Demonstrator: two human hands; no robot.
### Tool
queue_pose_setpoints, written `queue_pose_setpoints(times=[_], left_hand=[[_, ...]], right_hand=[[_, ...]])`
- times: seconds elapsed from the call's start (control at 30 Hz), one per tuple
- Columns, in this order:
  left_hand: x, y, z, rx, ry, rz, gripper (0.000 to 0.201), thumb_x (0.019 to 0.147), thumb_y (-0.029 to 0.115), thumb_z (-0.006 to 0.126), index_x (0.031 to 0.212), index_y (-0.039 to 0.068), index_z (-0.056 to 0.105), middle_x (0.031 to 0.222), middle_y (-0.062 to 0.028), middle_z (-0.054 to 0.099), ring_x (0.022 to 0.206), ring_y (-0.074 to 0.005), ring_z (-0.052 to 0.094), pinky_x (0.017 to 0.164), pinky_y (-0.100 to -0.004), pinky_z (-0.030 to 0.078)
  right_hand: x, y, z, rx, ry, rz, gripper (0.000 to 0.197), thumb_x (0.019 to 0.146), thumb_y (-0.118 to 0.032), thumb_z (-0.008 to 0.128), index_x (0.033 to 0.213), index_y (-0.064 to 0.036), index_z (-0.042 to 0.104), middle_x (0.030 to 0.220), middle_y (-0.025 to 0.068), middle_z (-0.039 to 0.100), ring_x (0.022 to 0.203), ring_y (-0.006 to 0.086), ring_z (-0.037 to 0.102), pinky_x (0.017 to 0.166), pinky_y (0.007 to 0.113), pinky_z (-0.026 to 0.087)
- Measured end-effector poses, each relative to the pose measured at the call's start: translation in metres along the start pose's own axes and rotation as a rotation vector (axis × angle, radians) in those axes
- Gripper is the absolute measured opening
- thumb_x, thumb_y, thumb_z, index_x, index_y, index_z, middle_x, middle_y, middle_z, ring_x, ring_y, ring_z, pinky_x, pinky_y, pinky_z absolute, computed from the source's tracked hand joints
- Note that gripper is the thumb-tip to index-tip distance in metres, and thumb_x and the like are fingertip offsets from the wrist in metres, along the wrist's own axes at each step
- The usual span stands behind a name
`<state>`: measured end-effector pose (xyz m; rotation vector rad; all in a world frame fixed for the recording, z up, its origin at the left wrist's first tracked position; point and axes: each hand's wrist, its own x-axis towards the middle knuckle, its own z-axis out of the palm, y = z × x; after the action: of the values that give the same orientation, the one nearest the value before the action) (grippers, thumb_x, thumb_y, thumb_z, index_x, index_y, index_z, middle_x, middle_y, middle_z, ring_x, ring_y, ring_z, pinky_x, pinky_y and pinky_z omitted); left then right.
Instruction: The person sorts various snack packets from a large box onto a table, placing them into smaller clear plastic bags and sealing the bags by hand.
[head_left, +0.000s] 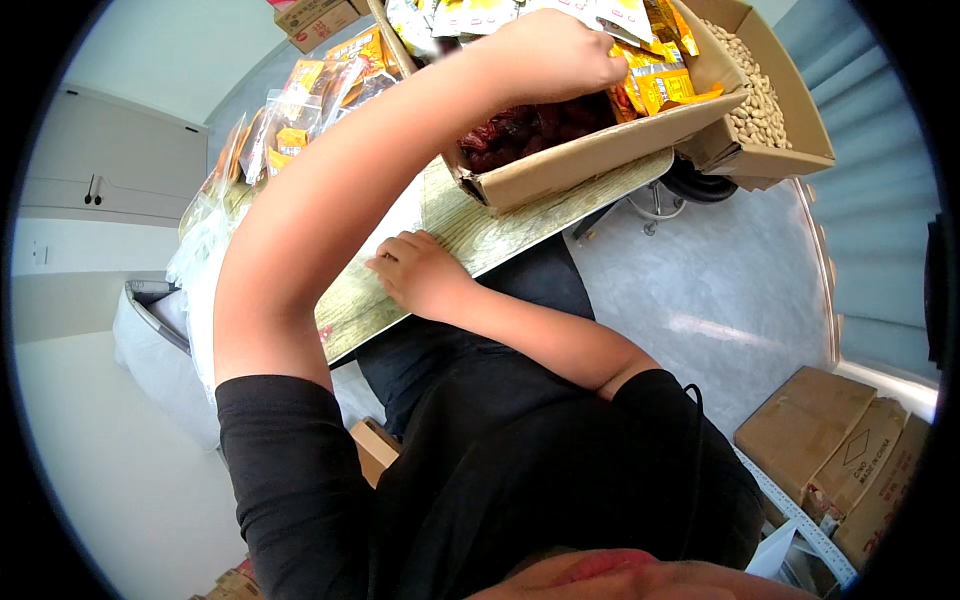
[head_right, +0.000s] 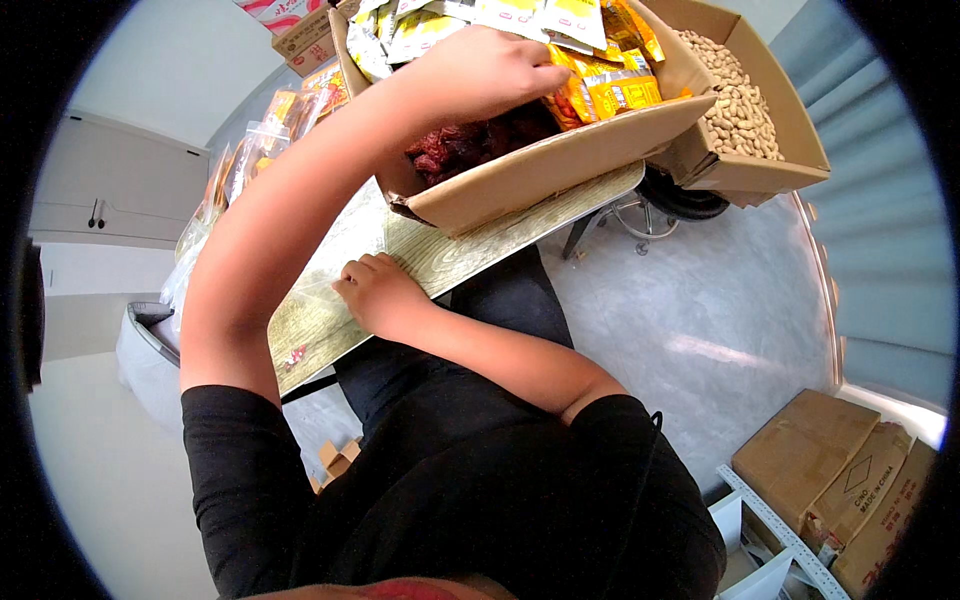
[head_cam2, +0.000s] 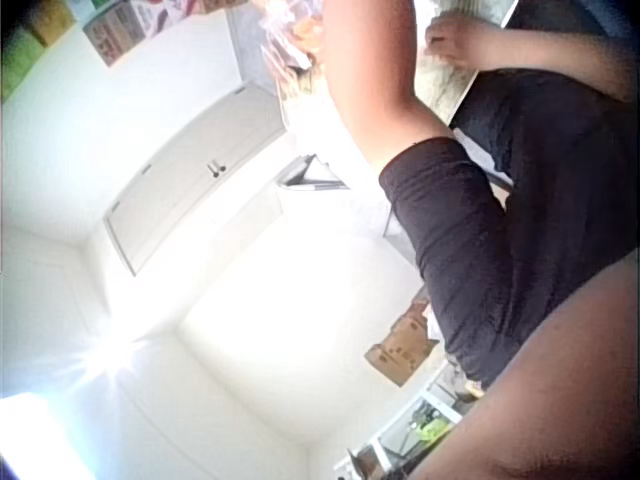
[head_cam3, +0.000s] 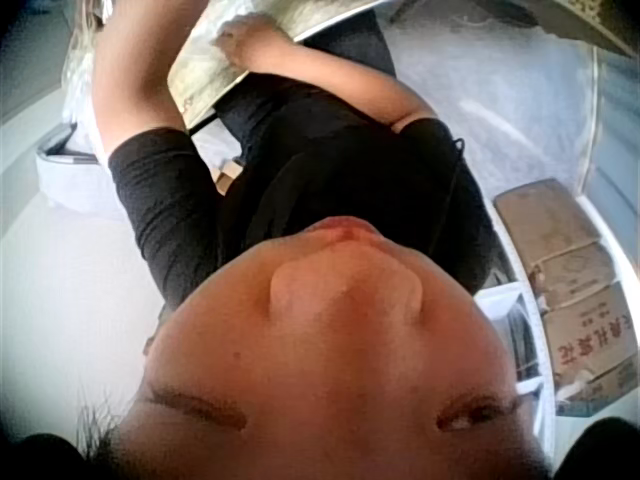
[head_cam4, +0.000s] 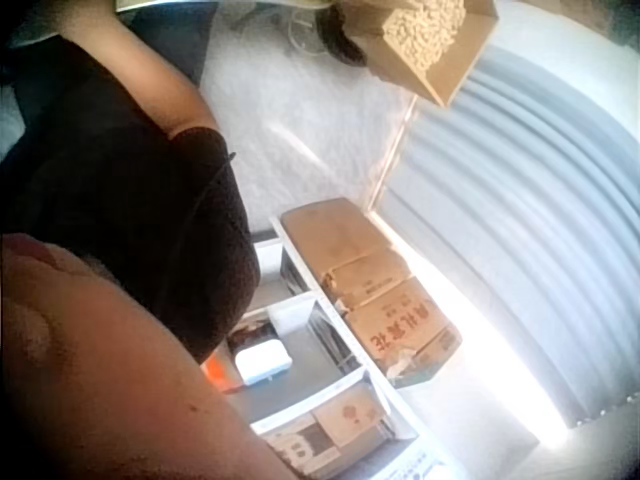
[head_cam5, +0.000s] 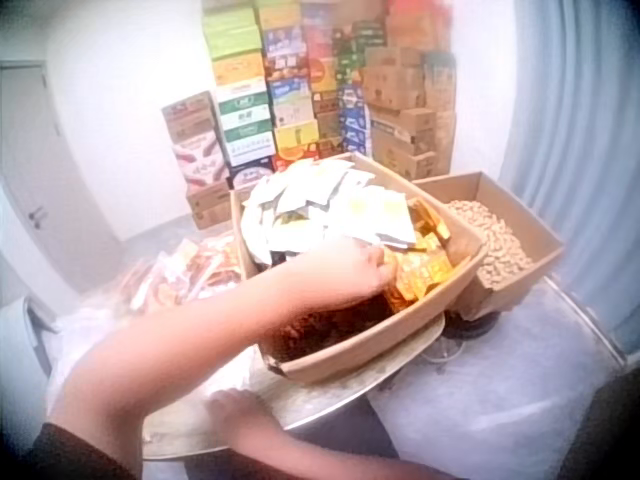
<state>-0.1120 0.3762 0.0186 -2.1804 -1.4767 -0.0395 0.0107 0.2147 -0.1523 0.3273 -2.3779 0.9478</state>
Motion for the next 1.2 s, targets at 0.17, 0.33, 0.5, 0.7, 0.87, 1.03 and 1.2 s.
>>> queue_pose_setpoints(times=[0.17, 0.33, 0.5, 0.7, 0.87, 1.03, 1.2], left_hand=[[-0.042, -0.008, -0.075, -0.039, 0.119, -0.198, 0.024, 0.082, 0.009, 0.07, 0.106, 0.005, 0.07, 0.094, -0.0117, 0.073, 0.082, -0.0231, 0.07, 0.072, -0.0346, 0.056], [-0.181, -0.022, -0.147, 0.08, 0.484, -0.415, 0.036, 0.079, 0.01, 0.076, 0.114, 0.0, 0.069, 0.085, -0.008, 0.069, 0.074, -0.0186, 0.066, 0.063, -0.0303, 0.053], [-0.335, 0.063, -0.158, -0.094, 0.467, -1.246, 0.035, 0.08, -0.011, 0.063, 0.109, 0.005, 0.074, 0.096, -0.0077, 0.075, 0.089, -0.0176, 0.07, 0.082, -0.0281, 0.054], [-0.425, 0.14, -0.12, 0.369, -0.012, -1.245, 0.029, 0.077, 0.003, 0.073, 0.104, 0.01, 0.073, 0.103, -0.0076, 0.072, 0.09, -0.0294, 0.07, 0.077, -0.037, 0.057], [-0.425, 0.168, -0.111, 0.023, -0.194, -1.314, 0.038, 0.085, 0.023, 0.077, 0.12, 0.008, 0.071, 0.116, -0.0132, 0.07, 0.111, -0.0317, 0.064, 0.096, -0.0402, 0.05], [-0.416, 0.141, -0.11, 0.194, 0.122, -1.471, 0.041, 0.088, 0.029, 0.073, 0.123, 0.007, 0.069, 0.108, -0.014, 0.072, 0.105, -0.0317, 0.065, 0.094, -0.0394, 0.05], [-0.445, 0.085, -0.076, 0.225, -0.401, -1.381, 0.032, 0.09, 0.026, 0.069, 0.115, 0.006, 0.069, 0.098, -0.0117, 0.072, 0.086, -0.0321, 0.068, 0.081, -0.041, 0.054]], right_hand=[[0.002, -0.002, -0.006, 0.008, -0.065, -0.029, 0.023, 0.084, -0.011, 0.066, 0.106, -0.0074, 0.071, 0.1, 0.0079, 0.064, 0.099, 0.0281, 0.062, 0.091, 0.042, 0.048], [0.004, 0.002, -0.007, 0.114, -0.1, 0.03, 0.025, 0.084, -0.01, 0.068, 0.109, -0.0064, 0.071, 0.104, 0.0103, 0.066, 0.101, 0.0316, 0.061, 0.092, 0.045, 0.047], [0.006, -0.001, -0.008, 0.094, -0.104, 0.037, 0.028, 0.083, -0.01, 0.073, 0.111, -0.0076, 0.071, 0.104, 0.0074, 0.065, 0.101, 0.0292, 0.061, 0.091, 0.042, 0.047], [0.008, -0.003, -0.007, 0.049, -0.114, 0.007, 0.027, 0.082, -0.01, 0.073, 0.109, -0.0086, 0.072, 0.1, 0.0059, 0.064, 0.097, 0.0265, 0.061, 0.086, 0.04, 0.046], [0.012, -0.01, -0.014, -0.004, -0.173, 0.048, 0.028, 0.081, -0.008, 0.074, 0.109, -0.0079, 0.072, 0.101, 0.0059, 0.065, 0.097, 0.026, 0.062, 0.087, 0.04, 0.048], [0.017, -0.018, -0.022, -0.089, -0.235, 0.04, 0.028, 0.082, -0.006, 0.072, 0.11, -0.0091, 0.073, 0.103, 0.0055, 0.065, 0.094, 0.0257, 0.063, 0.085, 0.039, 0.05], [0.028, -0.025, -0.023, -0.121, -0.222, 0.034, 0.027, 0.083, -0.005, 0.07, 0.11, -0.0096, 0.073, 0.104, 0.0068, 0.065, 0.092, 0.0278, 0.065, 0.083, 0.04, 0.052]])
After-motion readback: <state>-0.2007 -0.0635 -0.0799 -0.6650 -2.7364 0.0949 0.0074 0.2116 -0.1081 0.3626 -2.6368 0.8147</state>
